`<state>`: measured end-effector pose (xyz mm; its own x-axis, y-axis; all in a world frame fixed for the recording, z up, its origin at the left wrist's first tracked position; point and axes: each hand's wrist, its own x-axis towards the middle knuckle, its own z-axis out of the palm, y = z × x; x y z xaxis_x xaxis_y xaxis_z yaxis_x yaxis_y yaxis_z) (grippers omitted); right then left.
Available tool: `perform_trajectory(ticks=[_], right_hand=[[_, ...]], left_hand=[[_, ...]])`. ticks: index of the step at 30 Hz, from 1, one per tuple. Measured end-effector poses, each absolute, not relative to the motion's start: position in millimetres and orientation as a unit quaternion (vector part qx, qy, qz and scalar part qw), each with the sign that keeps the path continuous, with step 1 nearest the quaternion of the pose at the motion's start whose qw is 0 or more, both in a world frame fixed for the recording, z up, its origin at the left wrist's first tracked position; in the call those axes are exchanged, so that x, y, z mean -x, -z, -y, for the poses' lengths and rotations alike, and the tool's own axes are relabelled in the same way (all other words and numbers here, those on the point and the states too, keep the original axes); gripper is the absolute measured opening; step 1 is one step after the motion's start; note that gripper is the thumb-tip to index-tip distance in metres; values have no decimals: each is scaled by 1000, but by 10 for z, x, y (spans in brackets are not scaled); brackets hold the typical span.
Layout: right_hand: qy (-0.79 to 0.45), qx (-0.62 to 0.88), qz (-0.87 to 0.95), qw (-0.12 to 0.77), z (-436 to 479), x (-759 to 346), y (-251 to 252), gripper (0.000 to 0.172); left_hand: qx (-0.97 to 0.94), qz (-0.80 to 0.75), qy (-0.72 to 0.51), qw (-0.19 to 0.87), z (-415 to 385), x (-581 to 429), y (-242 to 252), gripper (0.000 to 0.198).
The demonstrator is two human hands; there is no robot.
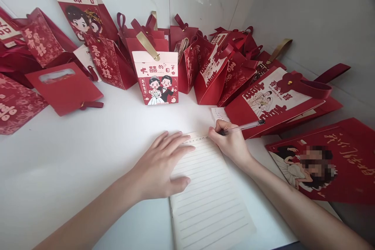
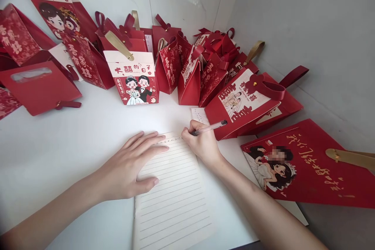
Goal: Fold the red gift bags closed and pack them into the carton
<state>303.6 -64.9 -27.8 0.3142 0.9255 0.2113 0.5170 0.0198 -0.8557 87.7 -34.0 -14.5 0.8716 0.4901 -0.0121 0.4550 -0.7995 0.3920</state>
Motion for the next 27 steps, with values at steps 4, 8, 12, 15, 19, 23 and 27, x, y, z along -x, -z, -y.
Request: perform_trajectory(ticks=[4, 8, 12, 15, 19, 23, 27], right_hand=[[-212, 665, 544, 466, 650, -3039, 274, 29], [-221, 665, 540, 467, 652, -3035, 270, 30], [-215, 672, 530, 470, 653, -3026, 278, 30], [-216, 671, 531, 471, 656, -3026, 281, 30], [-240, 650, 490, 528, 663, -3047, 275, 33], [-244, 622, 476, 572, 661, -3096, 303, 27], [-122, 613, 609, 488, 663, -3198, 329, 10]], left_hand=[[-946, -251, -48, 199, 347, -880, 140, 56], [-945, -251, -49, 203, 347, -882, 135, 56], [-944, -252, -52, 205, 342, -883, 136, 55], [-944, -252, -53, 205, 341, -882, 137, 56], [-944, -253, -53, 205, 347, -876, 149, 56], [-942, -252, -76, 207, 350, -869, 181, 56], [-940, -252, -83, 213, 353, -869, 191, 56]])
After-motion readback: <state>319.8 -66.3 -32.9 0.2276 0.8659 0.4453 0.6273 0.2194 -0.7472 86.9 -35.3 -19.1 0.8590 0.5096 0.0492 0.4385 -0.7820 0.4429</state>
